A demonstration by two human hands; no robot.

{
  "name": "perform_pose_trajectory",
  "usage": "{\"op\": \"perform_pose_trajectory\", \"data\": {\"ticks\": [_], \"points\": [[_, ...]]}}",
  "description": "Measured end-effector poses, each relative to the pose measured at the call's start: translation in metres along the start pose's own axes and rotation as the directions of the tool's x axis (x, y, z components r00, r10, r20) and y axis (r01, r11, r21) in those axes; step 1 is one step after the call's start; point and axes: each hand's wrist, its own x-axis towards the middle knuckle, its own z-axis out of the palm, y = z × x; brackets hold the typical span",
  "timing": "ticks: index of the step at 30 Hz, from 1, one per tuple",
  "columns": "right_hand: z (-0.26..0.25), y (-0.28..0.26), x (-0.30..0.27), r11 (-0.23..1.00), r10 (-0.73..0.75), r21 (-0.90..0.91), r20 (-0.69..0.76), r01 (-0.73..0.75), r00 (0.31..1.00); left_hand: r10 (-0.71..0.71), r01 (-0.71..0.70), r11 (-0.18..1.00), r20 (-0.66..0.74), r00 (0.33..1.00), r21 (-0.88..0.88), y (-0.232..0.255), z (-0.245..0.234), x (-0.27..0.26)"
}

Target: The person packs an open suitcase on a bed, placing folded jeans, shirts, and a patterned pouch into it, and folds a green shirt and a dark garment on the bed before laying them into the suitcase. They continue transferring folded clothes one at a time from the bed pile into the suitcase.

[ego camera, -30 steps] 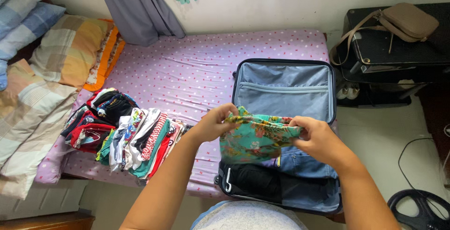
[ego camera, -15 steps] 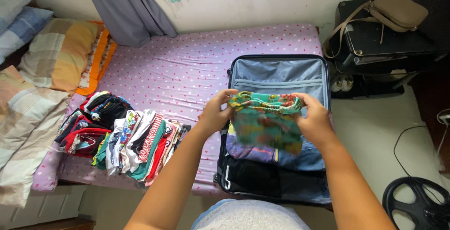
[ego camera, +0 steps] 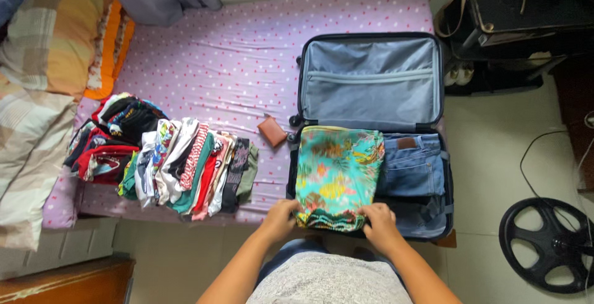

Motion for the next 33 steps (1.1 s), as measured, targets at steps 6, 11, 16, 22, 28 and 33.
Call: {"op": "perform_pose_trajectory", "data": {"ticks": [6,11,16,22,28,33], "points": [[0.057,0.043,-0.019,0.993,0.120,-0.014,0.098,-0.119,0.988,-0.134,0.125,0.990,0.140,0.981,0.070,-0.042,0.038,-0.019],[0.079,0.062,-0.030,0.977,0.198,0.054,0.133,-0.207,0.971,-0.115,0.100,0.991,0.183,0.976,0.093,-0.048,0.055,-0.022],[0.103,0.106,-0.007,0.974,0.168,0.148,0.022,-0.170,0.985,-0.106,0.090,0.993,0.220,0.970,0.078,-0.034,0.057,-0.023],[0.117,0.174,0.093,0.864,0.480,0.313,-0.272,-0.395,0.834,-0.173,0.175,0.984,0.290,0.941,0.019,-0.020,0.061,-0.013],[0.125,0.181,0.155,0.813,0.579,0.342,-0.397,-0.470,0.712,-0.131,0.157,0.984,0.240,0.962,-0.090,-0.016,0.062,-0.013],[0.117,0.117,0.157,0.877,0.480,0.224,-0.352,-0.425,0.804,-0.153,0.187,0.975,0.258,0.954,-0.116,-0.009,0.055,-0.027]]}}
